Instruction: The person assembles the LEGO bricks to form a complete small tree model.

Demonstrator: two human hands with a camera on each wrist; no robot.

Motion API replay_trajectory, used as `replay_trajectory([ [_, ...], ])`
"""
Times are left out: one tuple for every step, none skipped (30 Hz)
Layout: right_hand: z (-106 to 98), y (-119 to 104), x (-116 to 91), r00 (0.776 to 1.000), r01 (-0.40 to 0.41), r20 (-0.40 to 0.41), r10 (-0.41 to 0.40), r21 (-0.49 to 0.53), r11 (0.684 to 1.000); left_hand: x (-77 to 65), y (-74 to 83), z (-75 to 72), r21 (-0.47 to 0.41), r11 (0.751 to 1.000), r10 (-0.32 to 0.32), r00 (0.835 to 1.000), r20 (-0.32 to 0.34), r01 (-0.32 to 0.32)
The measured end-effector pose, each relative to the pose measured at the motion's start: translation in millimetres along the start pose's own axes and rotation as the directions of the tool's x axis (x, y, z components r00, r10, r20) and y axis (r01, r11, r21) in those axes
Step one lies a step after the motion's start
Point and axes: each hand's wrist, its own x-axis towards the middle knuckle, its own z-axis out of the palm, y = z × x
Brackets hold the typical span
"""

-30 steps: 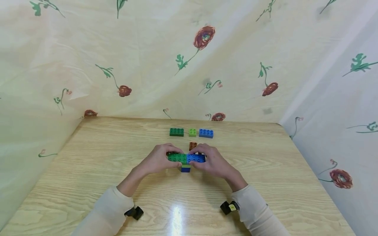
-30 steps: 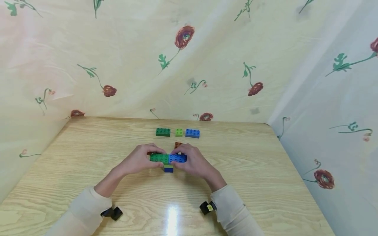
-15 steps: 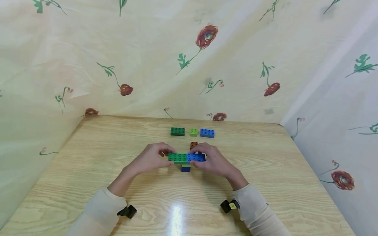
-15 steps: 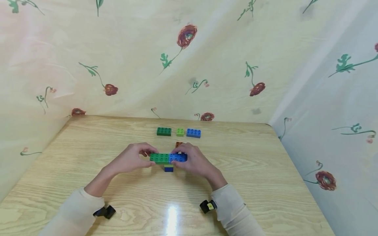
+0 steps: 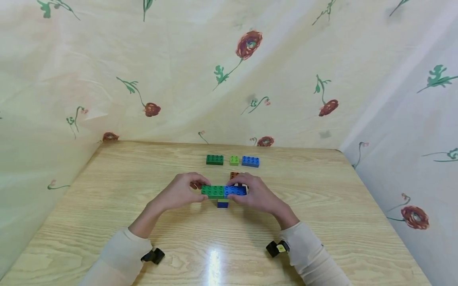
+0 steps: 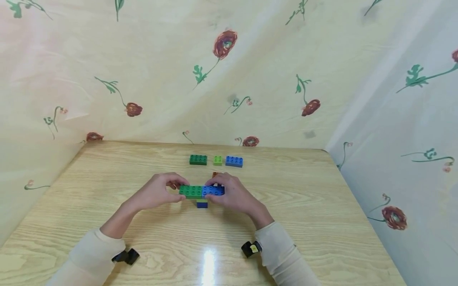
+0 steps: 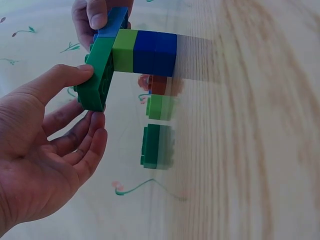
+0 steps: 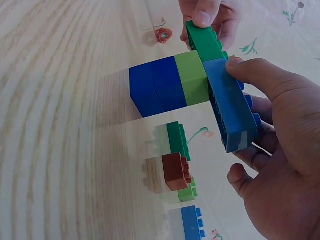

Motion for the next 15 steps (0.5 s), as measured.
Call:
replay_trajectory([
  [-0.9,0.1,0.1,1.000,0.002,0.000,-0.002,0.007,1.000,-0.1,0.0,0.0,0.001,1.000,-0.002,1.000,0.001,0.002],
  [-2.0,0.5,0.1,1.000,0.004,-0.002,-0.004,0.012,1.000,-0.1,0.0,-0.1,0.002,1.000,-0.005,1.000,0.001,0.005],
  [-3.4,1.0,0.2,1.000,0.006,-0.004,-0.006,0.026,1.000,-0.1,0.1,-0.1,0.002,1.000,-0.008,1.000,0.000,0.008],
  [-5.1,1.4,0.3,1.000,0.006,-0.006,-0.006,0.038,0.999,-0.1,0.3,-0.1,0.002,1.000,-0.011,1.000,0.000,0.011],
  [-7.0,2.3,0.6,1.000,0.007,-0.010,-0.007,0.045,0.999,0.0,0.3,-0.2,0.000,1.000,-0.015,1.000,0.000,0.015],
  [-9.2,3.6,1.2,1.000,0.009,-0.016,-0.008,0.055,0.998,-0.1,0.3,-0.2,-0.001,1.000,-0.018,1.000,0.000,0.018],
  [-11.4,5.0,1.8,1.000,0.011,-0.023,-0.009,0.059,0.998,0.0,0.2,-0.1,-0.003,1.000,-0.022,1.000,0.001,0.022],
  [-13.8,6.8,2.6,0.999,0.009,-0.032,-0.007,0.064,0.998,0.1,0.2,0.0,-0.004,1.000,-0.025,1.000,0.002,0.025],
  [-16.3,8.8,3.5,0.999,0.008,-0.041,-0.005,0.070,0.997,0.1,0.0,0.1,-0.005,1.000,-0.027,1.000,0.003,0.027],
  [-19.0,11.4,4.7,0.999,0.004,-0.052,0.000,0.066,0.998,0.2,-0.1,0.1,-0.004,1.000,-0.029,1.000,0.004,0.029],
  [-21.7,14.5,6.0,0.998,0.002,-0.064,0.002,0.063,0.998,0.4,-0.2,0.2,-0.003,1.000,-0.029,1.000,0.004,0.029],
  [-24.4,17.4,7.4,0.997,-0.005,-0.075,0.010,0.065,0.998,0.5,-0.3,0.3,-0.002,1.000,-0.029,1.000,0.005,0.029],
  [-27.2,20.7,8.8,0.996,-0.013,-0.087,0.019,0.063,0.998,0.6,-0.3,0.3,-0.002,1.000,-0.029,1.000,0.005,0.029],
  [-30.2,24.2,10.2,0.995,-0.021,-0.096,0.027,0.068,0.997,0.7,-0.3,0.4,-0.002,1.000,-0.028,1.000,0.004,0.028],
  [-33.3,28.0,11.9,0.994,-0.029,-0.107,0.036,0.065,0.997,0.8,-0.1,0.4,-0.001,1.000,-0.027,1.000,0.004,0.027],
])
